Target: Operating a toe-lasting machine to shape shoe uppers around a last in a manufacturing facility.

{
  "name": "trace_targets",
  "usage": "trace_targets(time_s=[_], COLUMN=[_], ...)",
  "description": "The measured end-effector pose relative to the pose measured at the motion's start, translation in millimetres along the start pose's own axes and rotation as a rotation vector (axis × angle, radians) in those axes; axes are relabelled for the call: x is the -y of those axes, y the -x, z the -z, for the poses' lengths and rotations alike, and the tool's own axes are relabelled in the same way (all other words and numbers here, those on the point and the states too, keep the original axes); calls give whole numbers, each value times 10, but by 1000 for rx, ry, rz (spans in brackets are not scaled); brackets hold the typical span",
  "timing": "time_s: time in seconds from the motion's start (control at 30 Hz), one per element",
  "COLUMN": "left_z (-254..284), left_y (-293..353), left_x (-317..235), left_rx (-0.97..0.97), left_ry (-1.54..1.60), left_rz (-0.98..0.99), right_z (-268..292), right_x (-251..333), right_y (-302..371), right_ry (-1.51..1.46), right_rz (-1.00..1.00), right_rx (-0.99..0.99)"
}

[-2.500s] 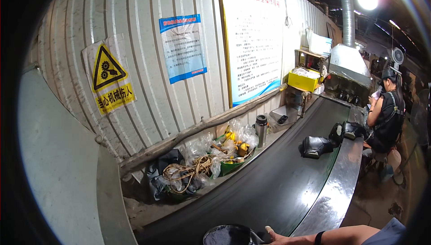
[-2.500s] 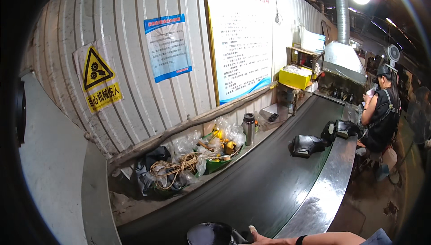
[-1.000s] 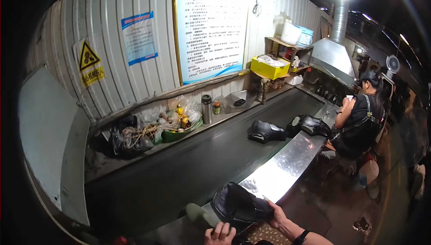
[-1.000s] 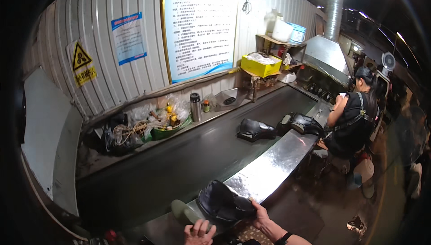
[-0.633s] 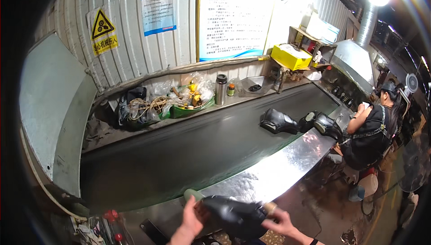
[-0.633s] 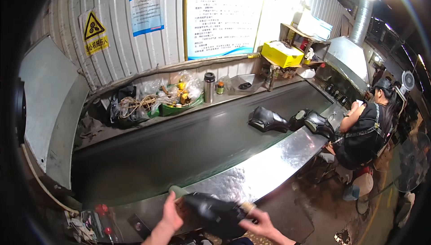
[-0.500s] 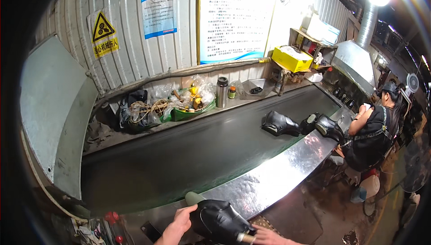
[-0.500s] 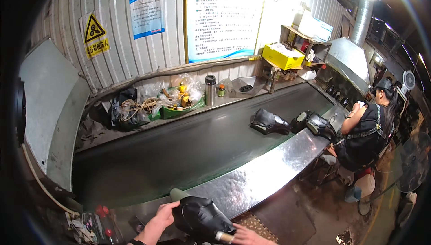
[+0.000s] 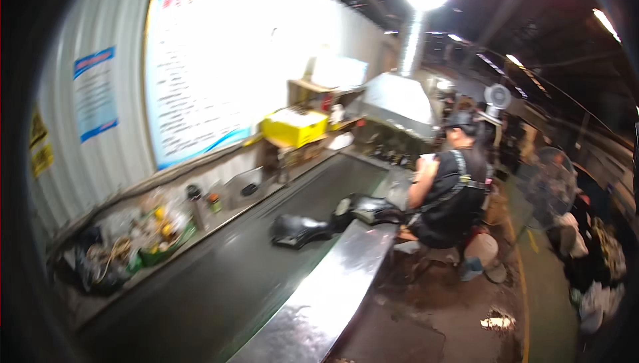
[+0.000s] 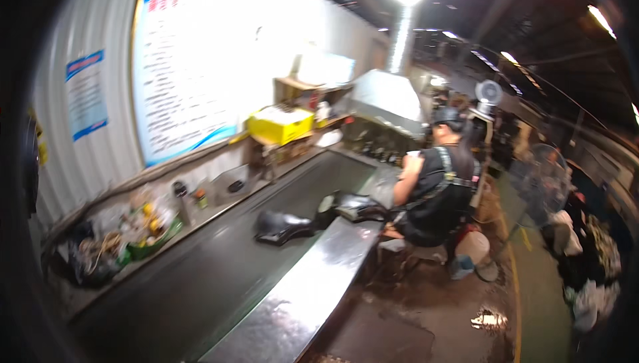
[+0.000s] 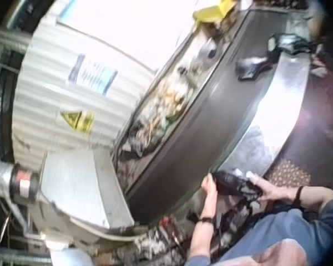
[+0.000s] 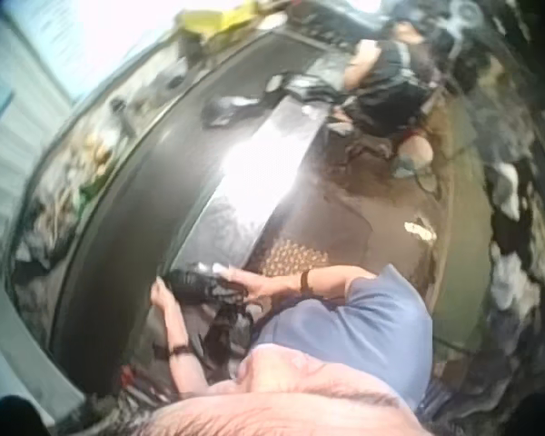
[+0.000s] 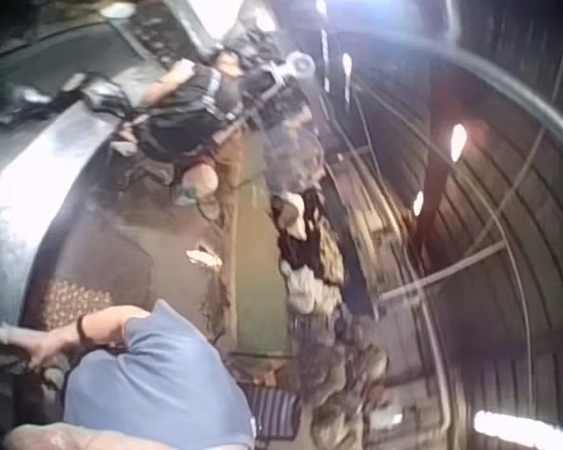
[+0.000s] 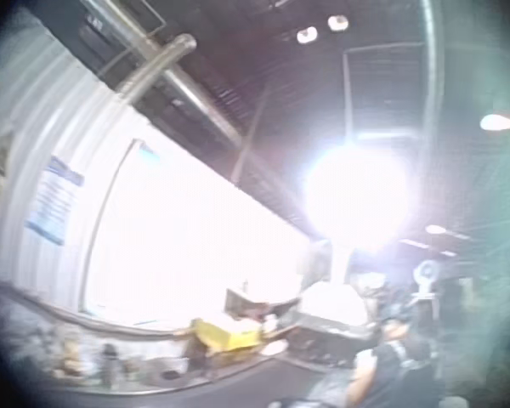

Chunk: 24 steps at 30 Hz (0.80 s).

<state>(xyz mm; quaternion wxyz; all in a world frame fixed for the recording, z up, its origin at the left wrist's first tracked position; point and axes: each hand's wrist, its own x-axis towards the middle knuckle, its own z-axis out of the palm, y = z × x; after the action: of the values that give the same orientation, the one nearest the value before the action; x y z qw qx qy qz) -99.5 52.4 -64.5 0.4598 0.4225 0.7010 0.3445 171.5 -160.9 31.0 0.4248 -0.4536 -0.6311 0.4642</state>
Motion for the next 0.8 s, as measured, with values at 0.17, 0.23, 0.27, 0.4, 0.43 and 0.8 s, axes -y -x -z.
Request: trace_targets(time_s=[0.17, 0.23, 0.27, 0.4, 0.43, 0.8], left_z=[-357, -589, -670, -763, -775, -479], left_y=[273, 343, 524, 977, 987, 702], left_x=[-197, -487, -704, -1141, -1160, -539], left_rx=[304, 411, 325, 109, 119, 15], left_ry=[77, 91, -333, -808, -788, -220], left_rz=[134, 165, 22, -185, -123, 61], right_z=[353, 426, 474, 331, 308, 360], right_x=[157, 307, 422, -372, -467, -507], right_y=[357, 292, 301, 411, 424, 381], right_ry=[50, -120, -365, -76, -88, 31], right_rz=[77, -42, -125, -109, -116, 213], right_rx=[134, 167, 176, 282, 286, 145])
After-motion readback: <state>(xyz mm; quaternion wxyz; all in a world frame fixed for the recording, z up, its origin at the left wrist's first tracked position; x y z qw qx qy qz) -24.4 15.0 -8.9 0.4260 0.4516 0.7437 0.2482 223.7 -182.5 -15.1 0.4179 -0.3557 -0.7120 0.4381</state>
